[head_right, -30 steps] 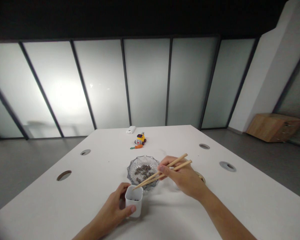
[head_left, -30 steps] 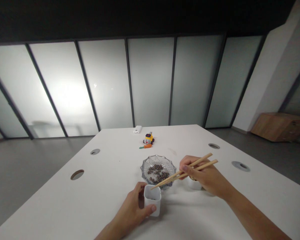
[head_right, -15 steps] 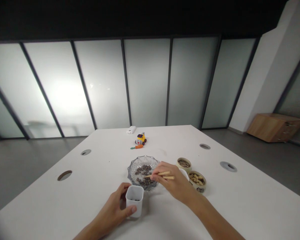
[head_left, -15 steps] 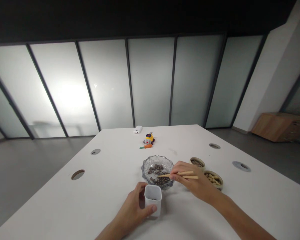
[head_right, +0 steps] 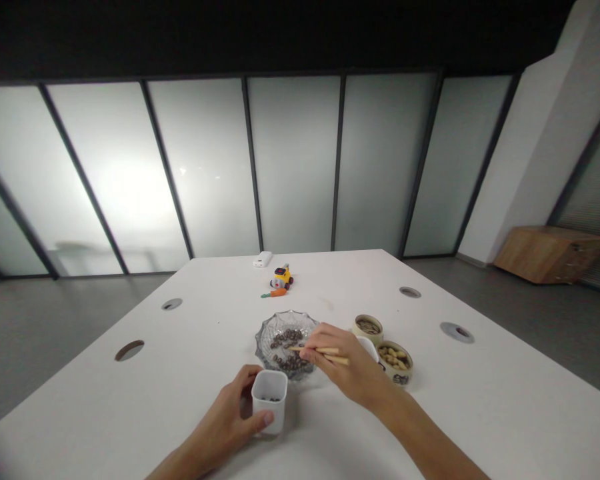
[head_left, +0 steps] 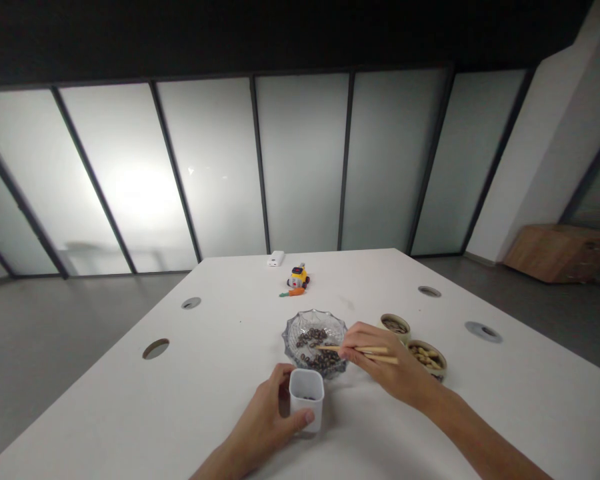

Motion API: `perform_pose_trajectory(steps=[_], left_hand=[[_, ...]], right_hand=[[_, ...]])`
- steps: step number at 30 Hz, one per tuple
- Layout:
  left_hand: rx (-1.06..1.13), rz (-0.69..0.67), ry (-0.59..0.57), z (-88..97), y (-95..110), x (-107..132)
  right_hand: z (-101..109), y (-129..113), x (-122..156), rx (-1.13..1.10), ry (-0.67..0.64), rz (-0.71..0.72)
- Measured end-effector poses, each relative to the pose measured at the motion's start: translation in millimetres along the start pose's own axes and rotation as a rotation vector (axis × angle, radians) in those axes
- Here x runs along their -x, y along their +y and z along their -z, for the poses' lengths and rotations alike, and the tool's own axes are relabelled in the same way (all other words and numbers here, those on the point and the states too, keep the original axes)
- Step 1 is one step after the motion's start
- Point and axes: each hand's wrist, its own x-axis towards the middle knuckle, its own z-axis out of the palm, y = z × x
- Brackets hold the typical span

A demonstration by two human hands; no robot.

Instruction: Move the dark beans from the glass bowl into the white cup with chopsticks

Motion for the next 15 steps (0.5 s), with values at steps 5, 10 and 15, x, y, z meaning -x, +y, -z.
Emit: perform_pose_trajectory(steps=[5,10,15], left_hand=[[0.002,-0.012,-0.01,-0.5,-1.6,0.3],[-0.01,-0.002,0.001,-0.2,-4.0,-0.5],[-0.011,0.0,-0.007,0.3,-2.6,-0.6]], right_hand=[[-0.3,2.9,1.0,0.027,0.032,-0.048],[0.8,3.0,0.8,0.036,-0.003,-0.064],[0.9,1.9,0.6,0.024,-0.019,-0.039]])
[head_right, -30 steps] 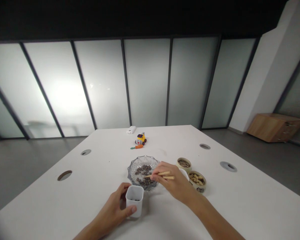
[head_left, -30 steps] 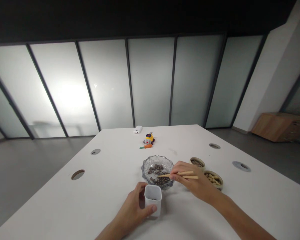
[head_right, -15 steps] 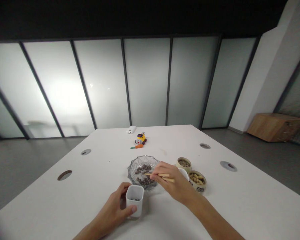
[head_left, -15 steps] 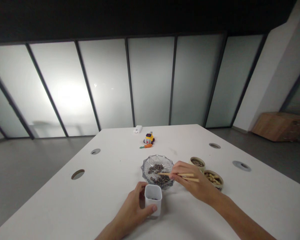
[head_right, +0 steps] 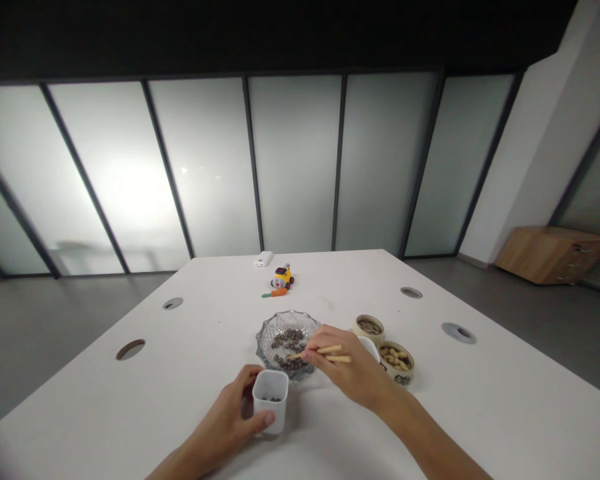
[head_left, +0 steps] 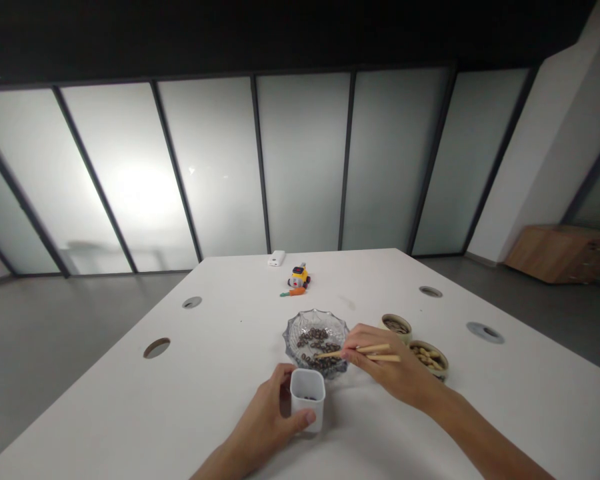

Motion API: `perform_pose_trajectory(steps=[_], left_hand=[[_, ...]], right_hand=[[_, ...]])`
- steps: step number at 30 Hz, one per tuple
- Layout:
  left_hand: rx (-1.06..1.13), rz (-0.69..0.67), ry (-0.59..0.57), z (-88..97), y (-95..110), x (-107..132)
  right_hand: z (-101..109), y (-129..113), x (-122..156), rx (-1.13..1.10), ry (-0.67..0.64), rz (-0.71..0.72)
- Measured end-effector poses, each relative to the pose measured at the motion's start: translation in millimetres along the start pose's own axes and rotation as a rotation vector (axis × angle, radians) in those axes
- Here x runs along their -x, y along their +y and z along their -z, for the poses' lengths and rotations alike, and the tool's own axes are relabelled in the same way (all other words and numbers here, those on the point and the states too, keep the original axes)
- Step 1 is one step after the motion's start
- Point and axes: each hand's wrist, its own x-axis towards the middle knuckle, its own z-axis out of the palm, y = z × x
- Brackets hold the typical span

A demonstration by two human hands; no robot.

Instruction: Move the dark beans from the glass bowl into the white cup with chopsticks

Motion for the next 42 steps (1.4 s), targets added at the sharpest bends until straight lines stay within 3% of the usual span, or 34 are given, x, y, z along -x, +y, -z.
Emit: perform_pose_trajectory(steps=[12,22,31,37,42], left_hand=[[-0.016,0.009,0.01,-0.6,1.2,1.0],[0.011,0.017,0.007,-0.5,2.6,1.4],[0.002,0.028,0.0,0.2,5.9,1.8],[-0.006,0.012,0.011,0.1,4.1,0.8],[0.005,0.004,0.001,0.1,0.0,0.2]], right_hand=[[-0.8,0.1,1.1,-0.011,0.038,0.035],[30.9,-22.4,0.6,-0.128,0.222,-0.087],[33.9,-28.8,2.9,-0.064,0.299,-0.062],[16.4,-9.8,-0.7,0.099,0.137,-0.064],[7.9,-2.1,-0.5,0.076,0.054,-0.085]])
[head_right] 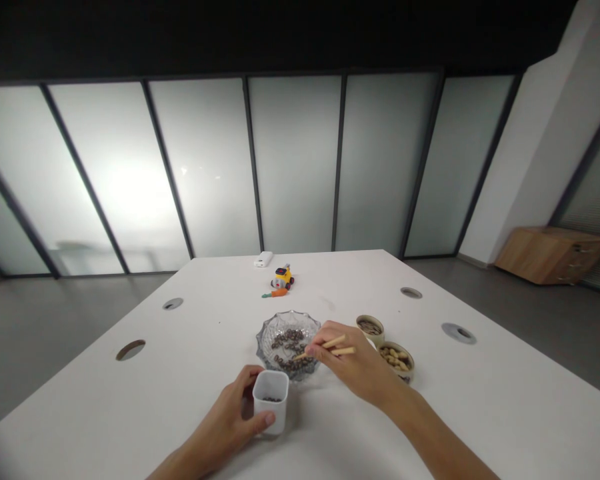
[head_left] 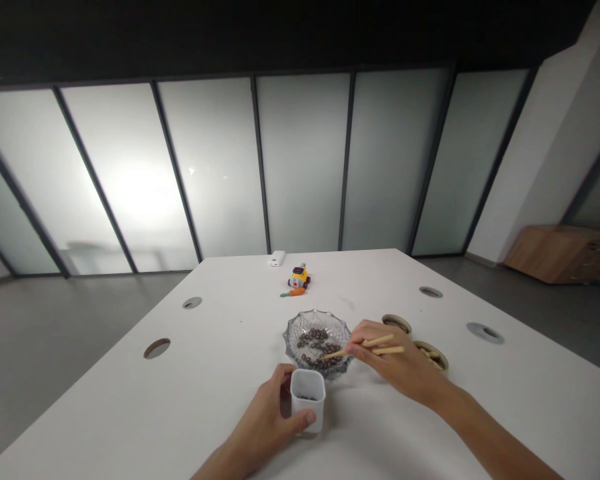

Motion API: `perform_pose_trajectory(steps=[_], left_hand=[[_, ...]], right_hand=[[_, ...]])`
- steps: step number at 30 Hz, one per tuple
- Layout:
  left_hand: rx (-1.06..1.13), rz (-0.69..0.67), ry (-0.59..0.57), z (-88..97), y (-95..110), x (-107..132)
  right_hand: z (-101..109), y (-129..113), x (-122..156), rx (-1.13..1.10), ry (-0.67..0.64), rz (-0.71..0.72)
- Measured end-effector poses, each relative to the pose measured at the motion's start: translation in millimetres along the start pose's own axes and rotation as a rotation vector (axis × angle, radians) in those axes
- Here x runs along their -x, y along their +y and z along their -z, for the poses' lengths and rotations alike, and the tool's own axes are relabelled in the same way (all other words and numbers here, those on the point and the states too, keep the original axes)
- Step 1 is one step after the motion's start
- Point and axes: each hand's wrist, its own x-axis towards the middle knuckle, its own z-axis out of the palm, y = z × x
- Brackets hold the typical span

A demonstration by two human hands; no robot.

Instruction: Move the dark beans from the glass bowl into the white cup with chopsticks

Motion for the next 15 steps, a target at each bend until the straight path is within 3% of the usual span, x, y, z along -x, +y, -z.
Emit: perform_pose_trajectory(steps=[15], left_hand=[[-0.021,-0.009,0.0,-0.2,-1.2,0.5]], right_hand=[[-13.3,14.7,1.4,-0.036,0.067,0.123]])
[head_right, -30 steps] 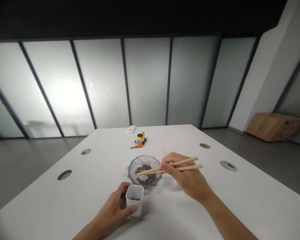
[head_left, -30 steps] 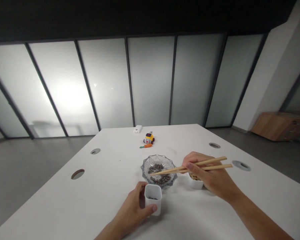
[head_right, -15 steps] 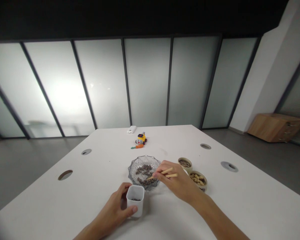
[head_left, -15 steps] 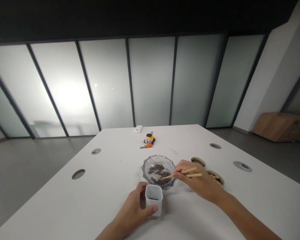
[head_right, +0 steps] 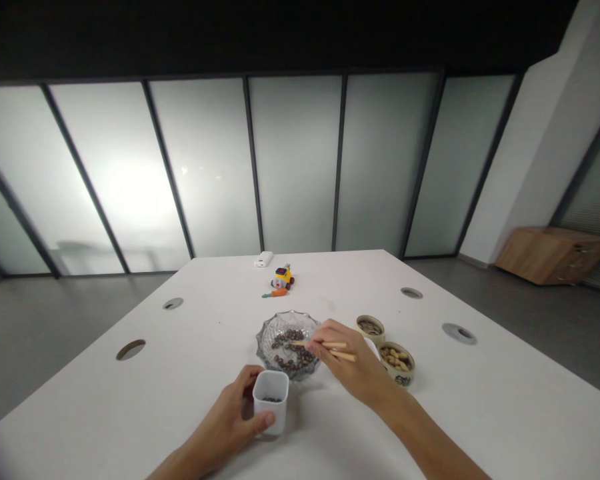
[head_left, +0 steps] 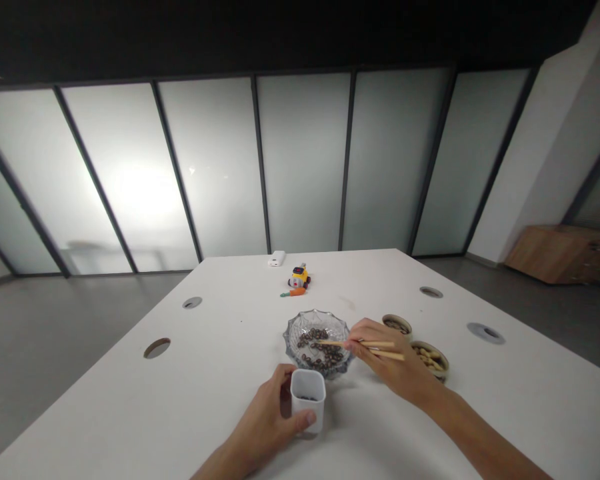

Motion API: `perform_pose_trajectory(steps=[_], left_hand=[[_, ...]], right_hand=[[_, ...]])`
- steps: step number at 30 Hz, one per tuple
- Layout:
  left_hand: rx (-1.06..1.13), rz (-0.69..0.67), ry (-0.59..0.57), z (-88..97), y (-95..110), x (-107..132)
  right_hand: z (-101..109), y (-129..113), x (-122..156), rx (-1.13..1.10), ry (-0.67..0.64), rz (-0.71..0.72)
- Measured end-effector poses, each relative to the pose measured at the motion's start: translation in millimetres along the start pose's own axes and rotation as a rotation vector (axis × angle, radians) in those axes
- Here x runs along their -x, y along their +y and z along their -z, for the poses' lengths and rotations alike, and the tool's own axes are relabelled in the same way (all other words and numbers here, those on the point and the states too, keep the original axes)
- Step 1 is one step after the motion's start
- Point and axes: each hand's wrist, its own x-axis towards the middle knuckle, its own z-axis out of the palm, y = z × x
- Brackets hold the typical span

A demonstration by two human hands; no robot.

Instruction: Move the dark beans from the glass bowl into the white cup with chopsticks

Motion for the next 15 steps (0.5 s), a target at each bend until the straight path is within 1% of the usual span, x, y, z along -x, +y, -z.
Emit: perform_pose_trajectory(steps=[3,9,15], left_hand=[[-0.008,0.012,0.01,0.0,0.6,0.1],[-0.008,0.022,0.012,-0.7,0.7,0.3],[-0.02,0.036,0.011,-1.8,0.6,0.3]], right_hand=[[-5.6,-0.3,1.9,-0.023,0.023,0.014],[-17.1,0.6,4.5,-0.074,-0.011,0.047],[-21.6,3.3,6.5,-0.025,0.046,0.038]])
